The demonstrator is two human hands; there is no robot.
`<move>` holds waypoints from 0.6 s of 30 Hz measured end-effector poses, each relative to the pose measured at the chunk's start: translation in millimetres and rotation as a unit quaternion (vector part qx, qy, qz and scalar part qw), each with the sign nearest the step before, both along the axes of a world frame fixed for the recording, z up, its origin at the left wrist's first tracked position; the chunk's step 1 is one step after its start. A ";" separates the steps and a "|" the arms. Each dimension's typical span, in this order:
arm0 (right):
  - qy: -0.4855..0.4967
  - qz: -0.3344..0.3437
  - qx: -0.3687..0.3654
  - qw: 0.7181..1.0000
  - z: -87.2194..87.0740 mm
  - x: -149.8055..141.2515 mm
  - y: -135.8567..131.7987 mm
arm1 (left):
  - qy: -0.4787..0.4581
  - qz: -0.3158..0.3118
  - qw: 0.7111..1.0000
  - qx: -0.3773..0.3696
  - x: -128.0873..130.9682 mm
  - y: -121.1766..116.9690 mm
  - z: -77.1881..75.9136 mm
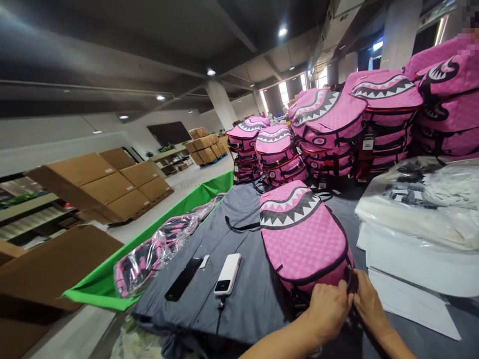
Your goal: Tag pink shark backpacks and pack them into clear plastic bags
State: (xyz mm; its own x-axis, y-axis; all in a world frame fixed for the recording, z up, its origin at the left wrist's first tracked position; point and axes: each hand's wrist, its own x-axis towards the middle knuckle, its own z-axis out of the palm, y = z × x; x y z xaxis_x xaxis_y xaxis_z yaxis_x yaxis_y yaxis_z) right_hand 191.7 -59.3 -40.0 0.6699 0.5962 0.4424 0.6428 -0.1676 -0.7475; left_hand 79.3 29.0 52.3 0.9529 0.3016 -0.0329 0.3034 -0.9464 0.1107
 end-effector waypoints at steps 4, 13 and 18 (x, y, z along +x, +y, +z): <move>-0.050 0.015 0.011 0.999 18.2 22.0 -7.8 | -0.016 0.026 0.994 -0.101 6.2 9.4 49.7; -0.103 0.156 -0.079 0.979 48.2 -28.9 -10.0 | -0.023 0.015 0.952 -0.304 51.4 15.7 126.4; -0.035 0.176 -0.072 0.981 60.4 -34.6 1.8 | 0.032 -0.145 0.961 -0.232 45.2 27.0 136.2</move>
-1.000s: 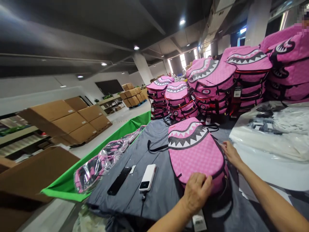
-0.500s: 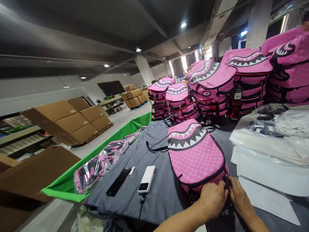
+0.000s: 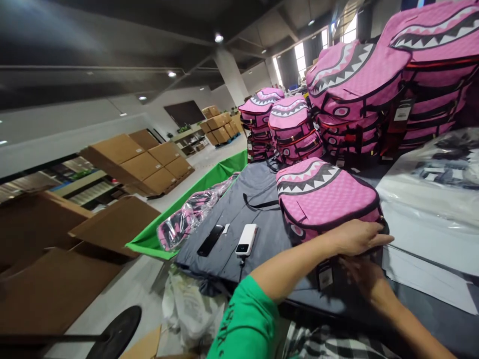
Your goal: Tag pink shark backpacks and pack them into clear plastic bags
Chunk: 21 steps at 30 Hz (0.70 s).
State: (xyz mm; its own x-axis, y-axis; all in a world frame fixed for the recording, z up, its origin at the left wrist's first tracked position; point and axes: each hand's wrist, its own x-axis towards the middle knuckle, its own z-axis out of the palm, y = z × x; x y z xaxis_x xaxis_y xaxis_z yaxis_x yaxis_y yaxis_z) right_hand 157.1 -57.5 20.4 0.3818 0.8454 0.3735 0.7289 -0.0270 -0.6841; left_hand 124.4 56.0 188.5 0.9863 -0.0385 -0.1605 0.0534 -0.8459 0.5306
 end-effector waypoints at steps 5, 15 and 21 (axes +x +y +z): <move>0.149 0.002 0.032 0.988 48.6 15.6 -12.6 | -0.082 -0.059 0.995 0.008 -38.4 25.7 6.2; 0.186 -0.071 0.048 0.979 108.3 25.2 18.3 | -0.045 0.071 0.975 -0.205 4.8 25.7 42.4; 0.171 -0.147 0.060 0.972 73.8 43.5 -2.5 | -0.060 0.164 0.945 -0.277 17.8 16.4 32.6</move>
State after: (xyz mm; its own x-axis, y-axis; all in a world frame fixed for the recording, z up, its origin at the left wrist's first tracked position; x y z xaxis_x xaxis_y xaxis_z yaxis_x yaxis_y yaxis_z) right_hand 200.6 -60.0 94.2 0.7200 0.6387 0.2714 0.4304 -0.1043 -0.8966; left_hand 142.3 72.4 221.1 0.9697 0.2270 -0.0908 0.1750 -0.3853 0.9061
